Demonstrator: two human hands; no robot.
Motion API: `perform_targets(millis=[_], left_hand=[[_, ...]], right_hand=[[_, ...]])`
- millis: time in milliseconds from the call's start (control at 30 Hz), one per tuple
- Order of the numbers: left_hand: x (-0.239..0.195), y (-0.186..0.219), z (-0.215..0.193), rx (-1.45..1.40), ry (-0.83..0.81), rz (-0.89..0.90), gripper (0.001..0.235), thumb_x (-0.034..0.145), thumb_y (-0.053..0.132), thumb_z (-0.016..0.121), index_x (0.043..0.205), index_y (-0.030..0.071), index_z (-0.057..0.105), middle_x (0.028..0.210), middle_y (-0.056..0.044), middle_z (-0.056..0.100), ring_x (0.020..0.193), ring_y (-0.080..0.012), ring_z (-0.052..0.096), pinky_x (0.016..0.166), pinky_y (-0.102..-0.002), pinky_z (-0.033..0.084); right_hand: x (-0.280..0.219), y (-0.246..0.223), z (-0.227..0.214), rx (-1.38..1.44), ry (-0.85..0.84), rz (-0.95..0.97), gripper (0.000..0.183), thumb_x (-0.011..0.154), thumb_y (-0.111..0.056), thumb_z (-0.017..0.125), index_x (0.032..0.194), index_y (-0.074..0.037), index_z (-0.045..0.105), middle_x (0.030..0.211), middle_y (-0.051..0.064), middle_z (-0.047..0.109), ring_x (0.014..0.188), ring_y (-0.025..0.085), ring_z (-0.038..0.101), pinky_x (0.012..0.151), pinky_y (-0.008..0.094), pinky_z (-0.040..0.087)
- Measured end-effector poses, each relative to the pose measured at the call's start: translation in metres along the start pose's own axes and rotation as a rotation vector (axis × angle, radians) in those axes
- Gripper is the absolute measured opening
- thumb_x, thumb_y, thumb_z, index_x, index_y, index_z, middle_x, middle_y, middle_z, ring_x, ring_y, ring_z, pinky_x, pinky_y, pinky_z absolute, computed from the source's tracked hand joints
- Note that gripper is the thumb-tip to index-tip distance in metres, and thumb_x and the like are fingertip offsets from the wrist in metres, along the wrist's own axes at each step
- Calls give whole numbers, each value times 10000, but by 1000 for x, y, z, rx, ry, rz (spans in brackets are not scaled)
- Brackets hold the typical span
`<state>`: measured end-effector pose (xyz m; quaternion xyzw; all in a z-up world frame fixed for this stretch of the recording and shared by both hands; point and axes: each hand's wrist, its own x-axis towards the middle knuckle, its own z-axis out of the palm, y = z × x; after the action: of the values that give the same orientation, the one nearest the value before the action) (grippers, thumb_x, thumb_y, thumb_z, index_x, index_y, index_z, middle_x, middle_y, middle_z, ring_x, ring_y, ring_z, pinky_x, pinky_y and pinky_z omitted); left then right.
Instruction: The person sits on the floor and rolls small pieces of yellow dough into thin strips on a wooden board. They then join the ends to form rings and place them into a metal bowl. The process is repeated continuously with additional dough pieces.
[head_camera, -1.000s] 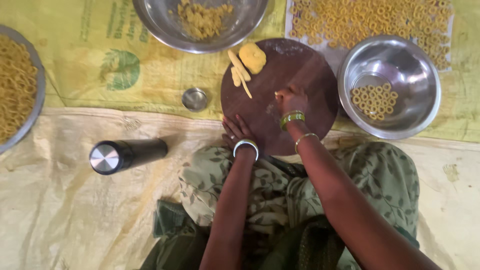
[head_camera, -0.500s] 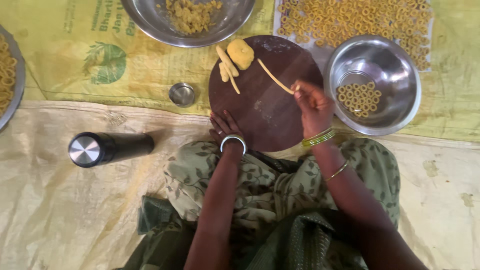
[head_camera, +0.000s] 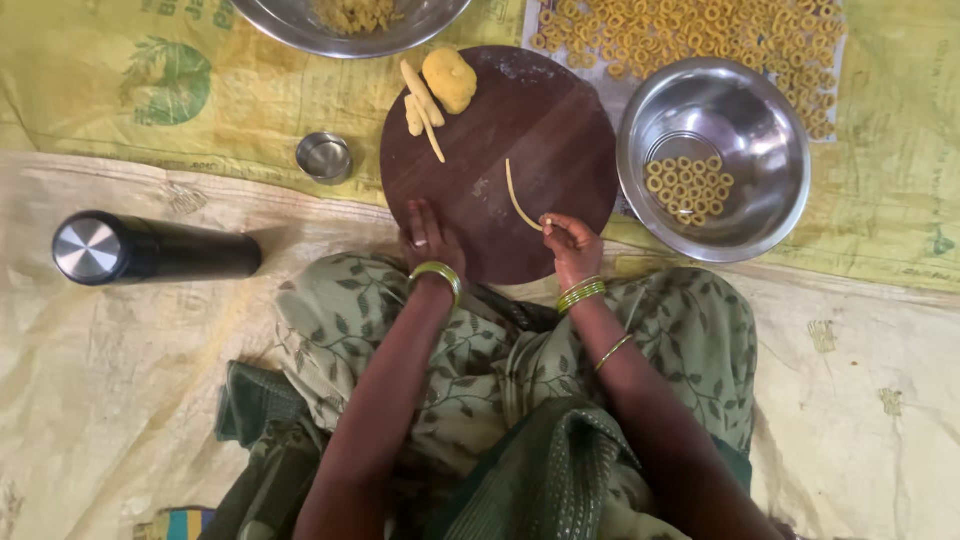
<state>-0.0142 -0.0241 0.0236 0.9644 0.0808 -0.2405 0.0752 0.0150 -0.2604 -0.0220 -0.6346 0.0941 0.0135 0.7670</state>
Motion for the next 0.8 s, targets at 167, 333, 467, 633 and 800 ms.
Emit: perform_targets(millis=[167, 333, 467, 633, 800], left_hand=[[-37, 23, -13, -44, -10, 151, 747, 781, 209, 788, 1441, 51, 476, 1673, -204, 122, 1563, -426, -19, 1207, -608, 166], [-32, 26, 4, -630, 233, 299, 176, 888, 196, 717, 1046, 131, 762, 1212, -104, 699, 1110, -293, 645, 990, -420, 513], [-20, 28, 27, -931, 251, 292, 118, 884, 210, 761, 964, 126, 785, 905, -100, 777, 755, -247, 734, 742, -364, 572], [-4, 22, 55, -1008, 288, 282, 148, 825, 204, 813, 943, 116, 814, 871, -94, 781, 759, -201, 750, 737, -347, 586], [13, 16, 72, -1402, 4, 246, 254, 832, 227, 839, 1000, 40, 809, 854, -71, 789, 711, -159, 702, 664, -325, 552]], right_hand=[[-3, -6, 5, 68, 29, 37, 237, 888, -20, 775, 1114, 36, 731, 1022, 74, 762, 825, 96, 666, 727, 255, 551], [-10, -20, 10, 119, -11, 22, 224, 915, -37, 777, 1119, 43, 727, 1032, 107, 767, 849, 109, 671, 746, 262, 545], [-16, -26, 20, 160, -28, 27, 267, 895, -39, 768, 1151, 15, 713, 1020, 121, 768, 875, 129, 700, 757, 271, 564], [-17, -27, 31, 134, -18, 3, 257, 907, -27, 763, 1156, 8, 711, 1025, 115, 763, 930, 155, 725, 771, 275, 572], [-15, -46, 46, 107, 32, 79, 227, 920, -25, 753, 1142, 13, 720, 1049, 110, 774, 934, 144, 727, 793, 277, 580]])
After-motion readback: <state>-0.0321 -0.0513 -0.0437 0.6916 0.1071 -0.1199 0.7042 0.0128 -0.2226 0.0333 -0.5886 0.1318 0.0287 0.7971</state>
